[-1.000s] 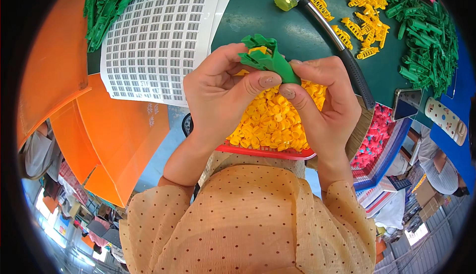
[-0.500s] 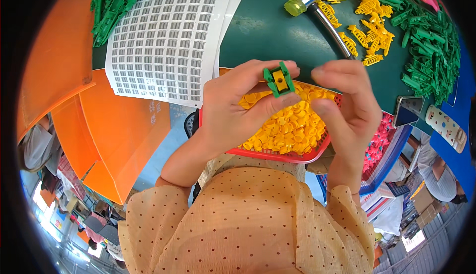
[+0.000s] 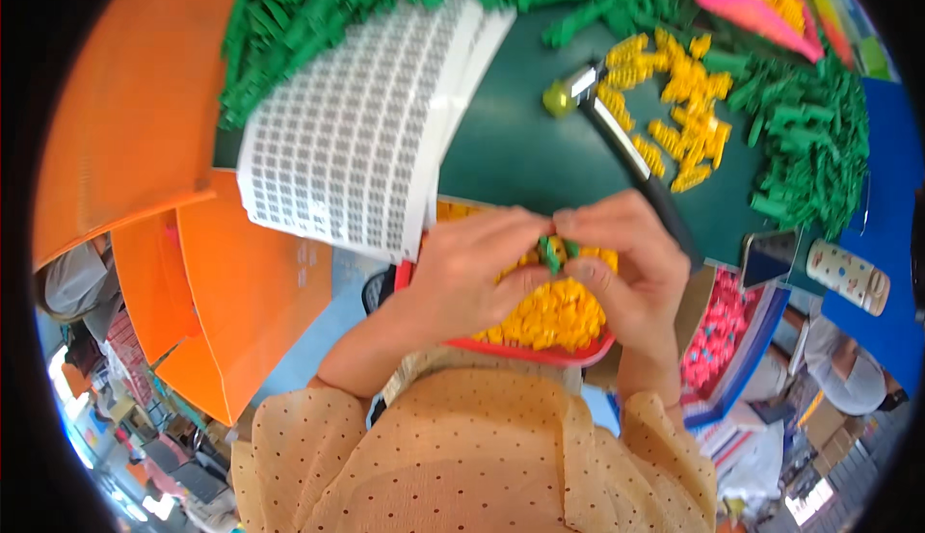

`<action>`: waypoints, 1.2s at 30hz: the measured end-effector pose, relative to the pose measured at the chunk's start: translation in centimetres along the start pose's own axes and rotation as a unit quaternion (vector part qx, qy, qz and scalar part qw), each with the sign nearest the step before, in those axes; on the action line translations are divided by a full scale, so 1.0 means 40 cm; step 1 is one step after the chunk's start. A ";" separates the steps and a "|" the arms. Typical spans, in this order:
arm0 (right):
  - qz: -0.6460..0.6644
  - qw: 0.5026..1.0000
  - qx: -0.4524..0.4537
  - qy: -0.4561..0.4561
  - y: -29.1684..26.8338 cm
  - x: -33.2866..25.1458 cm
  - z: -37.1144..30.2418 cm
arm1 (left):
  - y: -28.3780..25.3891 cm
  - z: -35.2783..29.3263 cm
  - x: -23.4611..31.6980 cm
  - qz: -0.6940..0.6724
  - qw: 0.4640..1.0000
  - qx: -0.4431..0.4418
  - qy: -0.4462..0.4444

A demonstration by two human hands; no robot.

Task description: Assembling small plastic toy components and applying labels at a factory workbench.

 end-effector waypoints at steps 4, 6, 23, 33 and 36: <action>0.010 0.999 -0.041 0.014 -0.003 0.044 -0.014 | -0.004 0.002 -0.013 0.039 0.998 -0.041 0.001; -0.009 0.998 -0.056 -0.010 -0.012 0.021 -0.027 | 0.009 -0.011 -0.003 0.012 0.995 -0.096 0.021; 0.233 0.970 0.017 0.069 0.038 0.031 -0.140 | 0.025 -0.132 0.081 -0.024 0.997 -0.012 -0.071; 0.013 0.998 -0.049 -0.044 0.014 -0.027 -0.138 | -0.016 -0.152 0.100 0.039 0.998 -0.003 -0.059; -0.014 0.998 -0.054 -0.023 0.014 -0.018 -0.141 | -0.013 -0.152 0.095 0.073 0.995 -0.022 -0.057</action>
Point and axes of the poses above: each hand's wrist, its own z-axis towards the middle knuckle, its own y-axis out of the palm, x = y × z, the point moved 3 cm from there along z, towards the middle knuckle, and after that the axes turned 7 degrees about z, right-handed, at the moved point
